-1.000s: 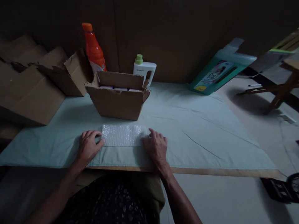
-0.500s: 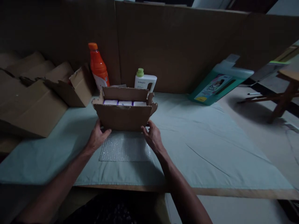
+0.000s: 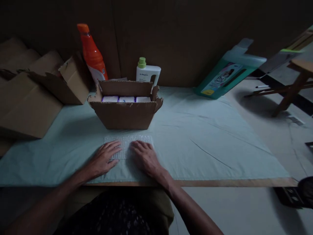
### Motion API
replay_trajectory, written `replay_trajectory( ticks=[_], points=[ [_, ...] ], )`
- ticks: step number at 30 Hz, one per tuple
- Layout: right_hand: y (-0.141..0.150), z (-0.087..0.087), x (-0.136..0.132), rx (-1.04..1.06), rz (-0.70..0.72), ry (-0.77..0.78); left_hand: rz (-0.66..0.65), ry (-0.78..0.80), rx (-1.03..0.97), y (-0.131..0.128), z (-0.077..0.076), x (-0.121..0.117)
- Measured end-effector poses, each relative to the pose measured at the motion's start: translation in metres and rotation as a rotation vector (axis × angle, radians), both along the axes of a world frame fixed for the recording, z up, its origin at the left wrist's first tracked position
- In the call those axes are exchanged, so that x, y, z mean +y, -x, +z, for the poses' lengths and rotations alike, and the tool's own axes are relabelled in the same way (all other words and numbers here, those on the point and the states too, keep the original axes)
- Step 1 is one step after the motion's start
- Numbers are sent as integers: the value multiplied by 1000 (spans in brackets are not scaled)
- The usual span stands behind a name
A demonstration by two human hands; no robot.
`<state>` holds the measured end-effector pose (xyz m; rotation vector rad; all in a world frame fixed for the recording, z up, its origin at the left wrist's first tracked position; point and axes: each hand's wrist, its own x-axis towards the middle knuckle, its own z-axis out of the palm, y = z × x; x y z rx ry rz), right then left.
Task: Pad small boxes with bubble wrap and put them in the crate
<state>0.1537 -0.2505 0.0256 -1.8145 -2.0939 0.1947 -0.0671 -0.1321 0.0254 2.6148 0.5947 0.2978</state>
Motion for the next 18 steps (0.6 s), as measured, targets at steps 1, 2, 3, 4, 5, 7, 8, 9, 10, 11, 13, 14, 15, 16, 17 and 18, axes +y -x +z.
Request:
replay_trajectory(
  ticks=[1,2,3,4,5,7,8,9,10,11,13,14,15,16,17,18],
  points=[
    [-11,-1,-10,-20,-83,-9,-14,33,-29,6,-1,6],
    [-25,-2,-20,-40,-183,-27,-28,65,-74,14,-2,12],
    [-38,-2,-30,-61,-284,-52,-29,87,-126,21,-2,18],
    [-51,-2,-38,-78,-367,-78,-3,89,-179,28,-2,23],
    [-60,-2,-44,-90,-421,-103,59,66,-222,33,-2,25],
    [-68,-3,-45,-102,-451,-143,271,-49,-231,39,-1,25],
    [-67,-5,-42,-105,-445,-152,387,-118,-192,38,0,22],
    [-63,-7,-36,-109,-438,-157,485,-175,-135,35,1,18],
    [-57,-9,-28,-114,-428,-159,550,-207,-74,30,2,13],
    [-51,-12,-20,-113,-415,-162,581,-214,-20,24,3,8],
    [-37,-16,-6,-75,-360,-172,578,-177,27,11,5,0],
    [-32,-17,-2,-38,-325,-178,565,-142,22,6,5,-3],
    [-27,-16,0,7,-297,-178,563,-99,4,2,4,-6],
    [-24,-15,0,59,-283,-169,571,-44,-24,2,4,-8],
    [-22,-11,-2,118,-285,-158,583,31,-62,3,3,-10],
    [-20,-5,-6,181,-300,-141,592,125,-116,7,2,-11]
  ],
)
